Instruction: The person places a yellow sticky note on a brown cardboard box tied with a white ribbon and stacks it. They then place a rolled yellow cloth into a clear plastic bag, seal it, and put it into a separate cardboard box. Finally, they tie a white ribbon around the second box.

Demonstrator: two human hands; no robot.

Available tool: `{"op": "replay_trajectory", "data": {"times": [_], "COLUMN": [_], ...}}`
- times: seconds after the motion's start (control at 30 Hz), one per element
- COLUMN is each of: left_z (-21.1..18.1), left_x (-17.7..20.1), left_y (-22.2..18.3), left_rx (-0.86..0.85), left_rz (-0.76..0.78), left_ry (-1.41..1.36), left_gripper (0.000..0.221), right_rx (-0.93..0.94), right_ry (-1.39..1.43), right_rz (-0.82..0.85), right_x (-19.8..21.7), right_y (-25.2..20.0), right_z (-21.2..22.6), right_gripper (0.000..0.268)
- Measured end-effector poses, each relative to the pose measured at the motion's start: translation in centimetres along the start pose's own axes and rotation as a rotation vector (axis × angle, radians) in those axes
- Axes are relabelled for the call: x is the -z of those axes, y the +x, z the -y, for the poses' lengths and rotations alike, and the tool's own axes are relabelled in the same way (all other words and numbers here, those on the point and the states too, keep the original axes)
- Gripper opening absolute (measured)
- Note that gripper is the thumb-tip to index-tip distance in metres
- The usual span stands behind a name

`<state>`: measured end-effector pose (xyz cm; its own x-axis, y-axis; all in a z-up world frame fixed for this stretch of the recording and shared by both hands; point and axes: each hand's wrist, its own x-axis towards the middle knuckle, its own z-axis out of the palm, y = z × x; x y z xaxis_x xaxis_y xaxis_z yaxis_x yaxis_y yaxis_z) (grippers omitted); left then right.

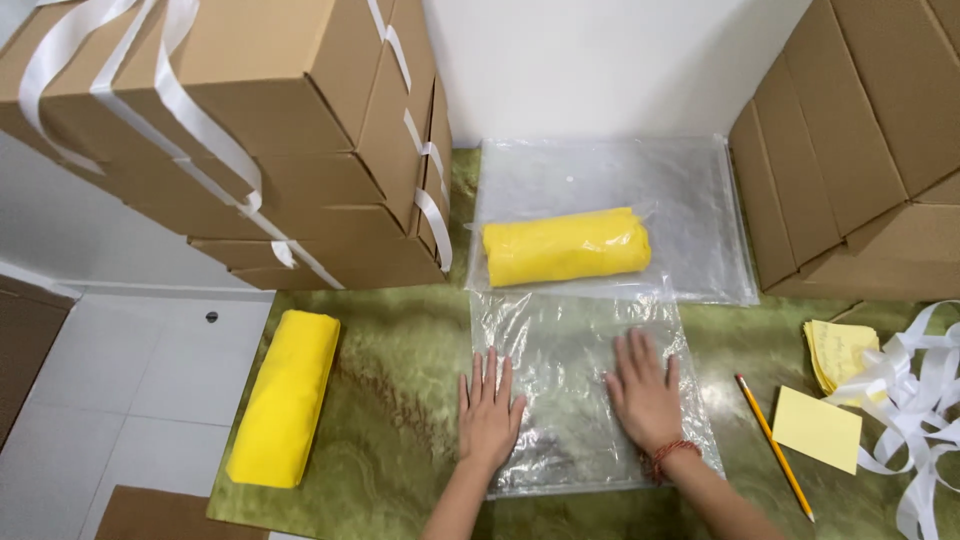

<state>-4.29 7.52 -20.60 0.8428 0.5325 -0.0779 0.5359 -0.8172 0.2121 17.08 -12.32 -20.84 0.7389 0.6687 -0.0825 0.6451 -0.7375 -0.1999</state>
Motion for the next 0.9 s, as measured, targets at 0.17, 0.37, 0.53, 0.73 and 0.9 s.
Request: {"op": "replay_trajectory", "data": {"times": [0.17, 0.37, 0.53, 0.73, 0.9], "left_z": [-0.2, 5.4, 3.8, 2.3, 1.8], "left_x": [2.8, 2.9, 7.3, 6.6, 5.7], "left_y": [-5.4, -10.0, -11.9, -11.7, -10.2], "left_rx": [-0.109, -0.004, 0.156, 0.039, 0.030], "left_rz": [0.138, 0.077, 0.318, 0.160, -0.225], "left_ry": [-0.044, -0.098, -0.087, -0.242, -0.518], "left_gripper": [0.067, 0.071, 0.077, 0.082, 0.013], "right_rx": [0.610, 0.165, -0.049, 0.062, 0.111], "right_ry": [-0.264, -0.017, 0.161, 0.413, 0.686], "right_rz": [-0.446, 0.162, 0.180, 0.311, 0.522], "right_x": [-1.5, 0.9, 1.9, 2.3, 5.6], "right_y": [-6.4, -5.7, -5.8, -6.3, -7.6], "right_z": [3.8, -1.9, -2.3, 3.6, 9.1], "right_gripper": [0.073, 0.076, 0.082, 0.062, 0.045]}}
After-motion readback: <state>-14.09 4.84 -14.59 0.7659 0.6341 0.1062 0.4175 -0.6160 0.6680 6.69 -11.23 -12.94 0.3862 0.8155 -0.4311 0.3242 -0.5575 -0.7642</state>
